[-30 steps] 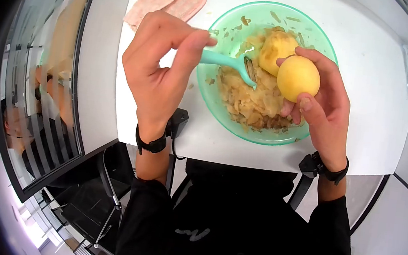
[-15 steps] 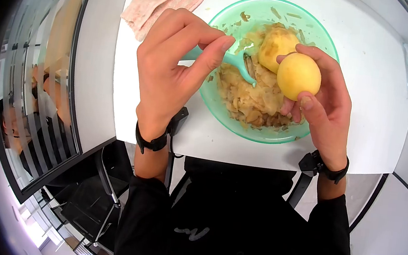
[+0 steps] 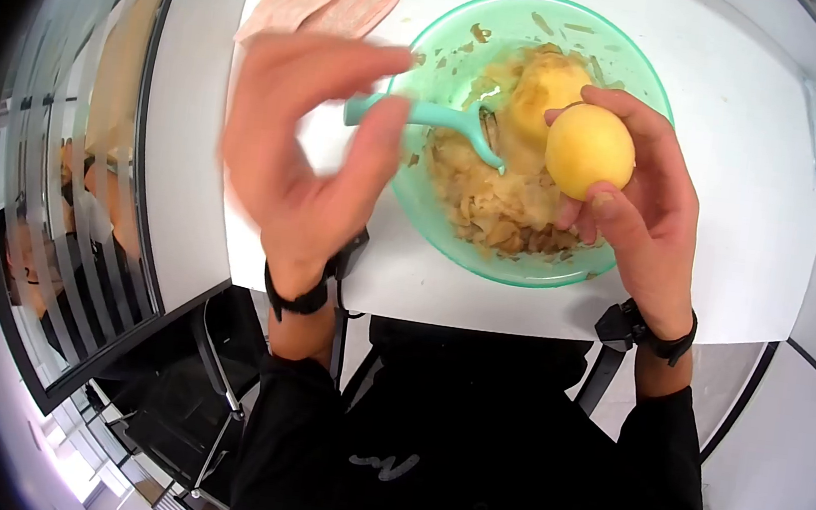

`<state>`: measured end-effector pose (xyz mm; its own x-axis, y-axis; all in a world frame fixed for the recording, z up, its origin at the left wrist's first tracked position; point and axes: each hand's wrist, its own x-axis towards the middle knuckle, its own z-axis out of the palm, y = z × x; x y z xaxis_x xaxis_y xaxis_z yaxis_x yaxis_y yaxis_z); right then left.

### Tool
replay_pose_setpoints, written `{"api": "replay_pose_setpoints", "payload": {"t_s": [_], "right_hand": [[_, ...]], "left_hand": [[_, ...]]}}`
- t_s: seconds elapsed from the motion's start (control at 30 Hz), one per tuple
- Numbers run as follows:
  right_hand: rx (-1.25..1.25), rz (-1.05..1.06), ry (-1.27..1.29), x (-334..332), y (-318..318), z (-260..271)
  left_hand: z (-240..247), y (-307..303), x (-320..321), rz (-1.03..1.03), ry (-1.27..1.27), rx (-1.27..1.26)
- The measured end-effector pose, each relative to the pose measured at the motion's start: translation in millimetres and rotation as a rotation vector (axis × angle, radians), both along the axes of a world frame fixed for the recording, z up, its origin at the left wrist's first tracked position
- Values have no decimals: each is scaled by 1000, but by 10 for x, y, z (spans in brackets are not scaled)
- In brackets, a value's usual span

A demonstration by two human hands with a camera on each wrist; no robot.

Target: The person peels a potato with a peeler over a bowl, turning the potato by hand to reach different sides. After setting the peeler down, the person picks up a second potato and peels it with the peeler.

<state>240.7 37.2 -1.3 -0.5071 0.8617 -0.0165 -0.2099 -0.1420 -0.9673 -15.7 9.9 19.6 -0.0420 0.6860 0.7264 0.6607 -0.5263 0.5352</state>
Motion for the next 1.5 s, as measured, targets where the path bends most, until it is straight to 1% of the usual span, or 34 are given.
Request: {"api": "replay_pose_setpoints", "payload": {"t_s": [0.1, 0.13, 0.2, 0.23, 0.3, 0.37, 0.43, 0.47, 0.53, 0.63, 0.73, 0.83, 0.97, 1.03, 1.1, 1.2, 1.23, 1.33, 1.37, 1.43, 1.5], "right_hand": [[48, -108, -76, -81, -38, 15], [56, -112, -73, -80, -40, -3], [72, -108, -82, -84, -57, -38], [79, -106, -91, -89, -68, -48], [101, -114, -109, -102, -94, -47], [128, -118, -116, -104, -94, -69], [137, -127, -121, -110, -98, -63], [141, -132, -123, -114, -99, -60], [133, -133, -117, -114, -94, -65], [135, -129, -123, -109, -90, -67], [120, -129, -122, -116, -92, -49], [111, -125, -113, -118, -86, -42], [98, -124, -103, -120, -86, -31], [85, -123, -100, -125, -90, -15], [60, -115, -98, -117, -83, 19], [30, -104, -89, -113, -78, 49], [18, -101, -83, -112, -74, 54], [-21, -76, -55, -94, -59, 62], [-38, -57, -38, -76, -49, 68], [-88, 20, 25, -8, -16, 82], [-101, 31, 23, -3, -5, 91]], "left_hand": [[182, -353, 135, -135, -235, 518], [355, -475, 289, -237, -392, 645], [547, -776, 372, -175, -332, 717], [678, -940, 408, -304, -384, 634], [758, -1187, 430, -473, -466, 582], [785, -1296, 428, -556, -537, 633], [828, -1341, 506, -483, -563, 633], [863, -1349, 629, -367, -551, 607], [919, -1379, 688, -247, -504, 551], [949, -1401, 636, -266, -441, 519], [940, -1383, 623, -328, -466, 512], [1007, -1448, 628, -323, -506, 443], [980, -1330, 700, -318, -529, 517], [933, -1208, 773, -410, -584, 661], [852, -787, 930, -577, -676, 933], [833, -722, 904, -447, -693, 936], [806, -826, 842, -325, -660, 723], [726, -822, 656, -108, -476, 547], [650, -784, 503, -156, -437, 546], [585, -651, 275, -263, -334, 368], [431, -247, 130, -248, -274, 341]]}}
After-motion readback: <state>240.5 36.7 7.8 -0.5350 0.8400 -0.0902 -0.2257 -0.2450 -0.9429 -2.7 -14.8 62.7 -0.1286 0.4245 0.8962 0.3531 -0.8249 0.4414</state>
